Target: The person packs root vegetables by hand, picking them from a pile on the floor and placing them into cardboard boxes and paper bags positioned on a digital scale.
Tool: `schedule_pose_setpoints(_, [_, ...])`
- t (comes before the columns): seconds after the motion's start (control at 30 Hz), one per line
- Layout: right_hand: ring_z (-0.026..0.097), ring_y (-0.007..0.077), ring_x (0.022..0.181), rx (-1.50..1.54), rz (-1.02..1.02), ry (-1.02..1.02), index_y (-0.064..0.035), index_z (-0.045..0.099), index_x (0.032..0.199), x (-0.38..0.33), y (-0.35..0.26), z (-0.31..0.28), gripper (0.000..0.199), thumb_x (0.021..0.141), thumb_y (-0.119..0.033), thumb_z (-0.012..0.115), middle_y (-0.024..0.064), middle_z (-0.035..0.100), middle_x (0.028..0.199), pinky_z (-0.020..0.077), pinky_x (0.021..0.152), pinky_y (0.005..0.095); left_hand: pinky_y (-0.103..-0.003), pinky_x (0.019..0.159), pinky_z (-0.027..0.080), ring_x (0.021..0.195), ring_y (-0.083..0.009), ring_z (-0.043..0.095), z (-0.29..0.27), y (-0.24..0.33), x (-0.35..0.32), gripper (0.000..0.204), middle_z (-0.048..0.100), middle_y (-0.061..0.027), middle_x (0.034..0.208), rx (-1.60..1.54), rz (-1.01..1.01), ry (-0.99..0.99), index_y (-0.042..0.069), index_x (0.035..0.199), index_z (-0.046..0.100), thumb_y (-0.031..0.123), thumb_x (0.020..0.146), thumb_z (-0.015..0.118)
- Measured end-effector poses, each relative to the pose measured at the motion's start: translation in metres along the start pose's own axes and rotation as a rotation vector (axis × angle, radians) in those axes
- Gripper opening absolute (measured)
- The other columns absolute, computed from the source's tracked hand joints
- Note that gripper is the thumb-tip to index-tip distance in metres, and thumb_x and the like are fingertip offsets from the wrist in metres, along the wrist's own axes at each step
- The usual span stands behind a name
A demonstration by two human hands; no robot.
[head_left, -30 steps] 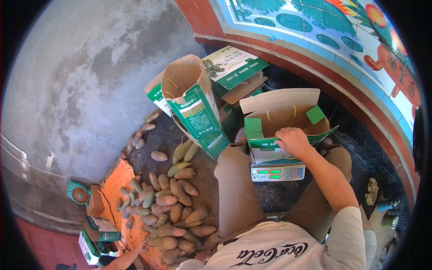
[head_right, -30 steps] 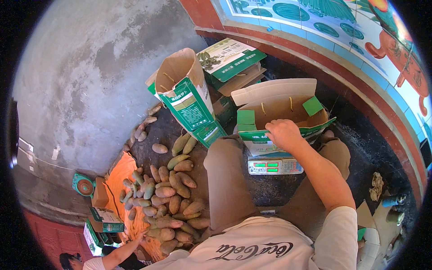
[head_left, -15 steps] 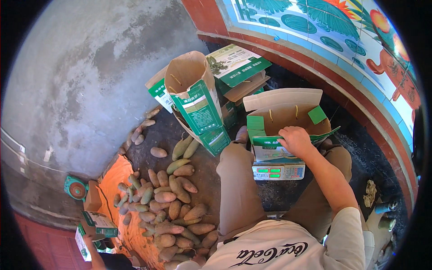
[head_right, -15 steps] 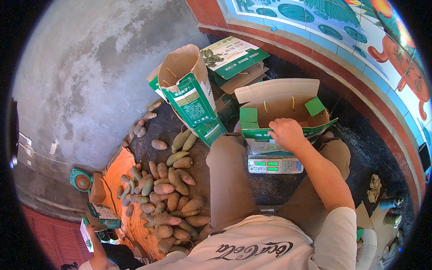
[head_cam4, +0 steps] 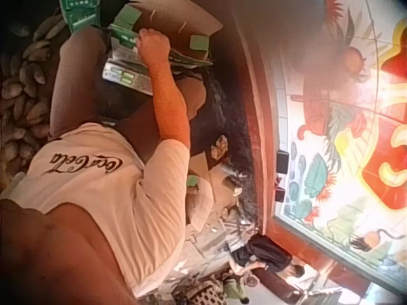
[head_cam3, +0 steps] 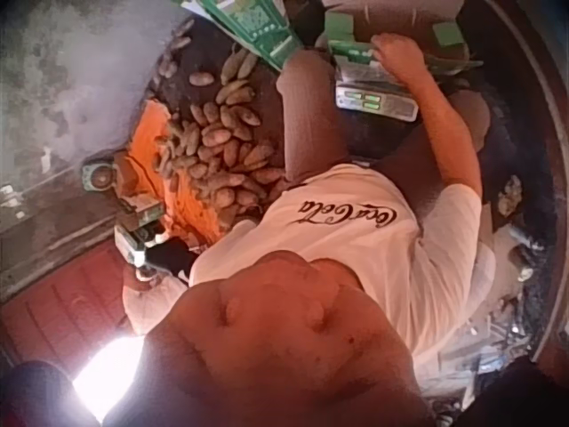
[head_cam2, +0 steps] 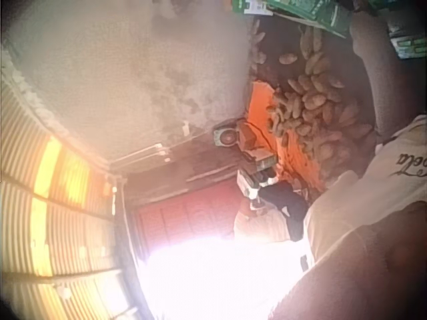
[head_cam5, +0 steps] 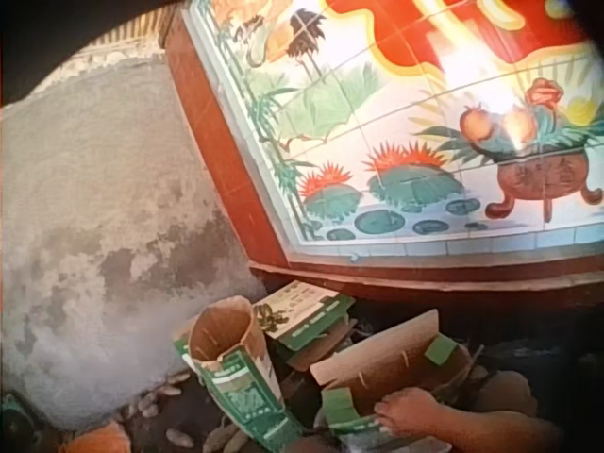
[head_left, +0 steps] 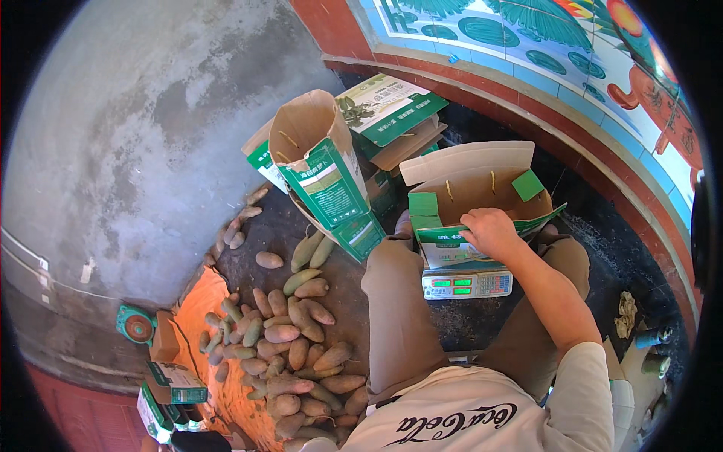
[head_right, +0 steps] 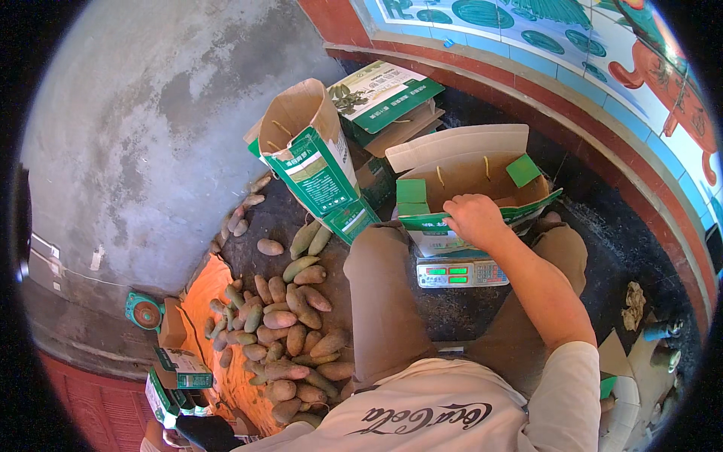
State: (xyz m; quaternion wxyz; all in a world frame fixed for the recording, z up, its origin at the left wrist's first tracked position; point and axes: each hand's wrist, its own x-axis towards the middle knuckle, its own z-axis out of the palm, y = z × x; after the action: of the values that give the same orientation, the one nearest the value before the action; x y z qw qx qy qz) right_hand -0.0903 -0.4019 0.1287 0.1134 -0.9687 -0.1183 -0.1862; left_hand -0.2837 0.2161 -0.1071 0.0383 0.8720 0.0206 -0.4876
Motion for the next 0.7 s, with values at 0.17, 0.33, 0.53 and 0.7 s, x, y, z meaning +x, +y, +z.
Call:
schedule_pose_setpoints(0.17, [0.061, 0.0269, 0.077, 0.003, 0.001, -0.005, -0.0076, 0.057, 0.08, -0.001, 0.0, 0.001, 0.02, 0.076, -0.025, 0.067, 0.0085, 0.06, 0.076, 0.0489, 0.07, 0.0392, -0.04, 0.099, 0.041, 0.121, -0.0312, 0.05, 0.002, -0.005, -0.001, 0.066, 0.053, -0.018, 0.128, 0.001, 0.022, -0.019, 0.012, 0.131, 0.048, 0.042, 0.076, 0.068])
schedule_pose_setpoints(0.33, [0.061, 0.0271, 0.077, 0.011, 0.005, 0.006, -0.0075, 0.058, 0.08, -0.002, 0.0, 0.001, 0.02, 0.076, -0.025, 0.067, 0.0087, 0.06, 0.075, 0.0488, 0.07, 0.0396, -0.039, 0.099, 0.041, 0.121, -0.031, 0.049, 0.003, -0.008, 0.003, 0.068, 0.053, -0.0178, 0.129, -0.001, 0.048, -0.034, 0.012, 0.132, 0.047, 0.042, 0.075, 0.069])
schedule_pose_setpoints(0.53, [0.061, 0.0262, 0.076, 0.005, 0.001, 0.009, -0.0068, 0.058, 0.08, -0.001, 0.0, 0.001, 0.02, 0.075, -0.024, 0.067, 0.0084, 0.059, 0.075, 0.0486, 0.069, 0.0389, -0.039, 0.1, 0.041, 0.122, -0.0308, 0.049, 0.001, -0.016, 0.007, 0.07, 0.053, -0.0175, 0.129, 0.013, 0.082, -0.062, 0.012, 0.133, 0.046, 0.042, 0.074, 0.07])
schedule_pose_setpoints(0.7, [0.061, 0.0265, 0.076, 0.008, 0.007, -0.017, -0.0069, 0.058, 0.08, -0.002, 0.001, 0.0, 0.02, 0.075, -0.024, 0.067, 0.0087, 0.059, 0.075, 0.0484, 0.069, 0.039, -0.039, 0.1, 0.04, 0.122, -0.0307, 0.049, 0.004, -0.017, 0.011, 0.072, 0.053, -0.0173, 0.129, 0.016, 0.114, -0.094, 0.012, 0.134, 0.045, 0.043, 0.074, 0.071])
